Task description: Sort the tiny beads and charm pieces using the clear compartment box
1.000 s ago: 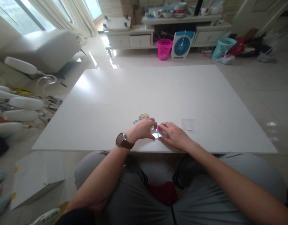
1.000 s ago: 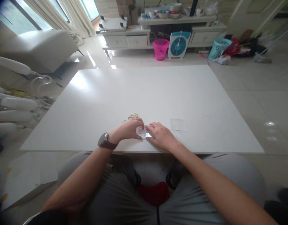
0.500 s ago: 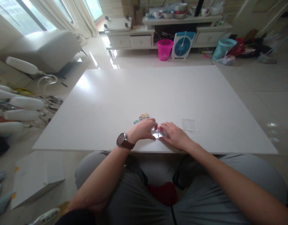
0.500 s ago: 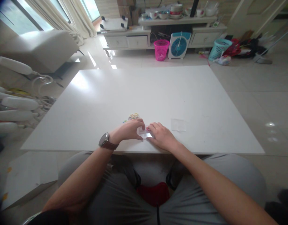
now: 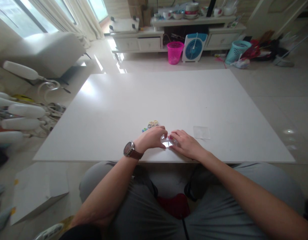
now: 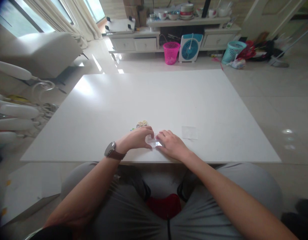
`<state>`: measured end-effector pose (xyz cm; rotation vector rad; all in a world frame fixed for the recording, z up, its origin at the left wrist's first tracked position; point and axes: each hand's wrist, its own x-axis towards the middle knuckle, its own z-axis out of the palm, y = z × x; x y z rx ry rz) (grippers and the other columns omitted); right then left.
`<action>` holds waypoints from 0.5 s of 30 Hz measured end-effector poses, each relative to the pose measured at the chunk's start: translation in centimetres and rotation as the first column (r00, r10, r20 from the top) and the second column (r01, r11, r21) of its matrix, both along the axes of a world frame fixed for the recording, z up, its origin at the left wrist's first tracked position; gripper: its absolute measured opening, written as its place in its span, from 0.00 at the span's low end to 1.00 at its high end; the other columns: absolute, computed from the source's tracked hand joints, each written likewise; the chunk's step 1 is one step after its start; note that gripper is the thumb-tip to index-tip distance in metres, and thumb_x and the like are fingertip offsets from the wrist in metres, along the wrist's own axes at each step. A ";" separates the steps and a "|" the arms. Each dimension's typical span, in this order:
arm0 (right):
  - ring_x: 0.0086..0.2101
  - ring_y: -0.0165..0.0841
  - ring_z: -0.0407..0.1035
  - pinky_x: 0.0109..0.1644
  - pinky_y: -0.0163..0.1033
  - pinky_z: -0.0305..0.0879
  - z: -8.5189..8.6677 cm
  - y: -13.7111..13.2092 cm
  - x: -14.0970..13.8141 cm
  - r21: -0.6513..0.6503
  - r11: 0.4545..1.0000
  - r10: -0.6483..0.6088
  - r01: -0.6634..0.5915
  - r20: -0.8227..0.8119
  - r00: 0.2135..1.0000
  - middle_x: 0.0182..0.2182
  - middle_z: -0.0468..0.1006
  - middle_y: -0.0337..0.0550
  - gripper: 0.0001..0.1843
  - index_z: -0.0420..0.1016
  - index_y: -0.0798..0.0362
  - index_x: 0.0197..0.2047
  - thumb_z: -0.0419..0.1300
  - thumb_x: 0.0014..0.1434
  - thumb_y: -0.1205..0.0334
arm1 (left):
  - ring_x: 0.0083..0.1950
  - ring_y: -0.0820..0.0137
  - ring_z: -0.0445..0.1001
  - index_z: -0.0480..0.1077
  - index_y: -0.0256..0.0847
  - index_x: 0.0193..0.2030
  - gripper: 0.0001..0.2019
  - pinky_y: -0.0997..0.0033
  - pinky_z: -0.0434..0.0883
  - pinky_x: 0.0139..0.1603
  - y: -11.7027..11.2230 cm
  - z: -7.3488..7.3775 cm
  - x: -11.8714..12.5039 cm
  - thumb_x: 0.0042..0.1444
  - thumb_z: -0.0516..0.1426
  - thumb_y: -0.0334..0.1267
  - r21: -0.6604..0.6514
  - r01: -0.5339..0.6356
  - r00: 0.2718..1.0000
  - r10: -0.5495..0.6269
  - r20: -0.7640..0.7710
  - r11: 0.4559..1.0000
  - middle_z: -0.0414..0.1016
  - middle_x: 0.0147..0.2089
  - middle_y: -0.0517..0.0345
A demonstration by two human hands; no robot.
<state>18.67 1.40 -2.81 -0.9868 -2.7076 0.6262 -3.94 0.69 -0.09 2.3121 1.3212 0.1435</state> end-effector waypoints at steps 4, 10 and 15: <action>0.52 0.45 0.66 0.57 0.50 0.67 0.0 0.0 0.0 -0.003 1.000 -0.002 0.002 0.005 1.000 0.55 0.73 0.51 0.17 0.70 0.51 0.55 0.60 0.68 0.52 | 0.46 0.63 0.75 0.77 0.42 0.42 0.16 0.67 0.70 0.47 0.0 -0.1 0.0 0.46 0.71 0.40 0.003 0.002 1.000 -0.002 0.012 1.000 0.76 0.45 0.55; 0.51 0.45 0.66 0.56 0.50 0.67 0.0 0.0 0.0 -0.010 1.000 0.006 -0.006 -0.008 1.000 0.54 0.74 0.52 0.16 0.71 0.51 0.53 0.61 0.67 0.53 | 0.46 0.62 0.76 0.77 0.41 0.44 0.18 0.66 0.70 0.47 0.0 -0.1 0.0 0.47 0.71 0.41 0.009 0.008 1.000 -0.008 0.019 1.000 0.76 0.44 0.54; 0.51 0.46 0.66 0.56 0.51 0.67 -0.2 0.0 -0.1 0.003 1.000 0.005 -0.005 -0.010 1.000 0.54 0.74 0.52 0.16 0.70 0.52 0.54 0.61 0.67 0.53 | 0.46 0.61 0.75 0.76 0.41 0.44 0.19 0.66 0.69 0.45 -0.1 0.0 0.1 0.47 0.71 0.42 0.015 0.006 1.000 -0.006 0.005 1.000 0.76 0.44 0.54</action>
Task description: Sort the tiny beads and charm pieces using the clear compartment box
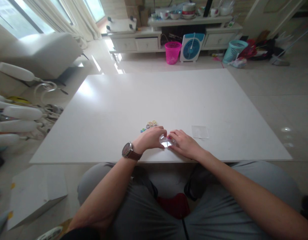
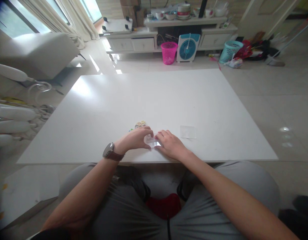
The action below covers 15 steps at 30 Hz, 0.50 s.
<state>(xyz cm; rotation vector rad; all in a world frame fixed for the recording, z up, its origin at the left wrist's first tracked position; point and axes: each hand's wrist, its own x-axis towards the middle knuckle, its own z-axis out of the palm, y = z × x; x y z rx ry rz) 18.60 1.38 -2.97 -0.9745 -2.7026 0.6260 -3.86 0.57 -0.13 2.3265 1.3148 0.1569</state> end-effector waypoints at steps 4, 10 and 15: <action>0.51 0.46 0.66 0.56 0.50 0.67 -0.1 0.0 0.0 0.003 1.000 0.001 -0.001 -0.004 1.000 0.54 0.73 0.53 0.17 0.70 0.52 0.55 0.61 0.67 0.53 | 0.46 0.62 0.75 0.75 0.41 0.44 0.18 0.66 0.69 0.46 0.0 0.2 0.0 0.47 0.71 0.42 -0.006 -0.005 1.000 0.005 -0.001 1.000 0.76 0.45 0.54; 0.51 0.46 0.66 0.56 0.50 0.67 0.0 -0.1 0.0 0.019 1.000 -0.002 0.002 0.007 1.000 0.54 0.73 0.53 0.17 0.70 0.52 0.55 0.61 0.67 0.53 | 0.46 0.62 0.75 0.76 0.41 0.44 0.18 0.66 0.69 0.45 0.1 0.1 0.0 0.47 0.71 0.42 -0.002 -0.003 1.000 0.003 -0.002 1.000 0.76 0.45 0.54; 0.52 0.46 0.66 0.56 0.50 0.68 0.1 -0.1 0.0 0.013 1.000 0.000 0.000 0.013 1.000 0.54 0.73 0.52 0.18 0.70 0.51 0.57 0.60 0.67 0.53 | 0.46 0.62 0.75 0.76 0.41 0.44 0.18 0.66 0.69 0.45 0.0 0.2 0.1 0.48 0.71 0.43 -0.010 -0.012 1.000 0.012 -0.011 1.000 0.76 0.45 0.54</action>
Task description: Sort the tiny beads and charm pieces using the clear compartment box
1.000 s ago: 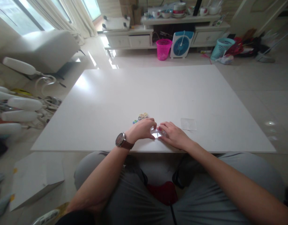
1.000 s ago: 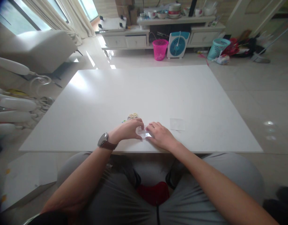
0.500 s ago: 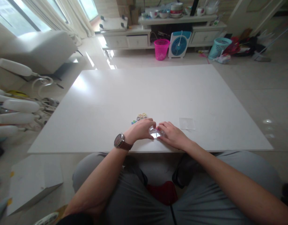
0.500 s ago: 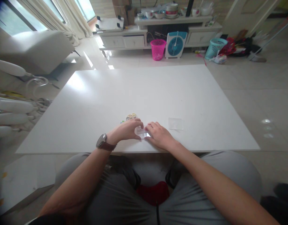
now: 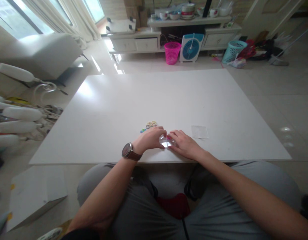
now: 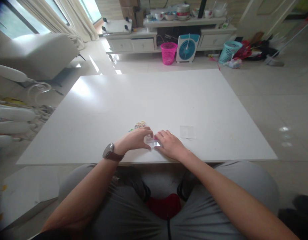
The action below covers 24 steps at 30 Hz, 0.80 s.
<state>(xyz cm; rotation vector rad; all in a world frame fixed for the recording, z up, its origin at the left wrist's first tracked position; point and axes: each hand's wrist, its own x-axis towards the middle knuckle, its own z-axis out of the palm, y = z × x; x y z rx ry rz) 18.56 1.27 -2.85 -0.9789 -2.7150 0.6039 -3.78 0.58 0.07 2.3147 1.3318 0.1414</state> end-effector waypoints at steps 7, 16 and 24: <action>0.52 0.45 0.65 0.56 0.50 0.68 0.1 0.0 0.0 -0.009 1.000 0.000 0.000 0.010 1.000 0.54 0.73 0.53 0.16 0.73 0.51 0.56 0.59 0.68 0.53 | 0.45 0.63 0.75 0.76 0.42 0.44 0.18 0.67 0.69 0.45 0.0 0.1 0.0 0.48 0.71 0.42 -0.006 0.000 1.000 0.000 0.002 1.000 0.76 0.45 0.55; 0.52 0.45 0.65 0.57 0.51 0.67 0.1 0.0 0.0 -0.011 1.000 0.003 -0.003 0.012 1.000 0.53 0.72 0.53 0.16 0.72 0.51 0.55 0.59 0.68 0.53 | 0.46 0.63 0.75 0.76 0.42 0.44 0.17 0.67 0.69 0.45 0.0 0.3 0.1 0.48 0.71 0.42 -0.011 -0.004 1.000 0.004 -0.002 1.000 0.76 0.45 0.55; 0.52 0.45 0.65 0.56 0.51 0.67 0.1 0.0 0.0 -0.014 1.000 -0.002 0.002 0.004 1.000 0.53 0.72 0.53 0.15 0.72 0.50 0.55 0.60 0.68 0.55 | 0.45 0.63 0.74 0.76 0.42 0.43 0.17 0.67 0.68 0.44 0.0 0.1 0.1 0.49 0.71 0.44 -0.016 -0.009 1.000 0.009 -0.001 1.000 0.76 0.45 0.54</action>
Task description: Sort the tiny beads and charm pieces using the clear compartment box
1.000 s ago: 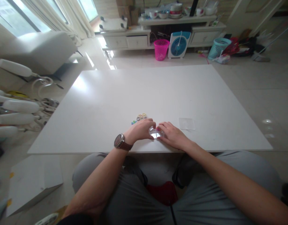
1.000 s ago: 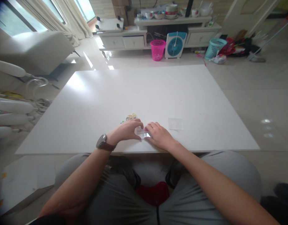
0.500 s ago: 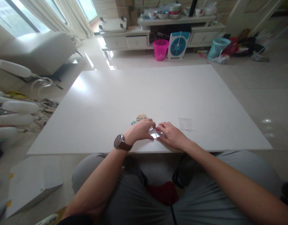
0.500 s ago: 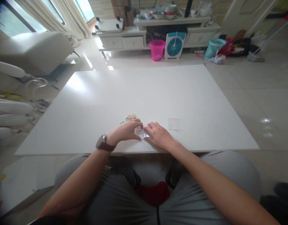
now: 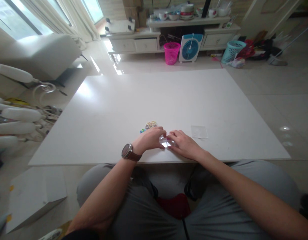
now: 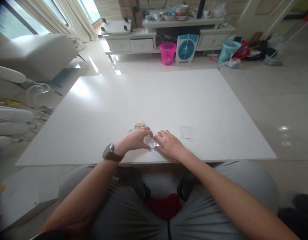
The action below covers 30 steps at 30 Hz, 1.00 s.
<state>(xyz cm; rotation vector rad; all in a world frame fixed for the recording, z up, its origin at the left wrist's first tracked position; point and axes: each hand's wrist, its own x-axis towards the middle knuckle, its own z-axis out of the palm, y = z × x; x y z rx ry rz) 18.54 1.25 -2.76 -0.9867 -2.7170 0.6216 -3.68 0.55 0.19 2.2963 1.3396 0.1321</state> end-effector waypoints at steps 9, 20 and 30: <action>0.52 0.45 0.65 0.56 0.51 0.68 0.2 -0.1 0.0 0.008 1.000 0.000 0.000 0.013 1.000 0.53 0.72 0.53 0.16 0.72 0.51 0.55 0.59 0.69 0.54 | 0.46 0.62 0.75 0.76 0.42 0.43 0.17 0.66 0.69 0.45 0.0 -0.1 0.0 0.49 0.71 0.43 0.012 0.007 1.000 -0.008 0.019 1.000 0.76 0.45 0.54; 0.52 0.45 0.65 0.56 0.51 0.68 0.1 -0.1 0.0 0.015 1.000 0.001 0.000 -0.007 1.000 0.53 0.72 0.53 0.16 0.72 0.50 0.56 0.58 0.69 0.53 | 0.45 0.62 0.75 0.76 0.42 0.44 0.17 0.66 0.69 0.45 0.0 0.0 0.0 0.48 0.71 0.43 0.011 -0.001 1.000 0.001 0.011 1.000 0.76 0.45 0.54; 0.52 0.45 0.65 0.56 0.50 0.67 0.2 0.0 0.0 0.016 1.000 0.006 -0.006 0.003 1.000 0.53 0.72 0.53 0.16 0.72 0.51 0.55 0.59 0.69 0.53 | 0.46 0.62 0.75 0.76 0.42 0.44 0.18 0.66 0.69 0.46 0.0 -0.1 0.0 0.49 0.71 0.43 0.007 0.004 1.000 -0.004 0.014 1.000 0.76 0.46 0.54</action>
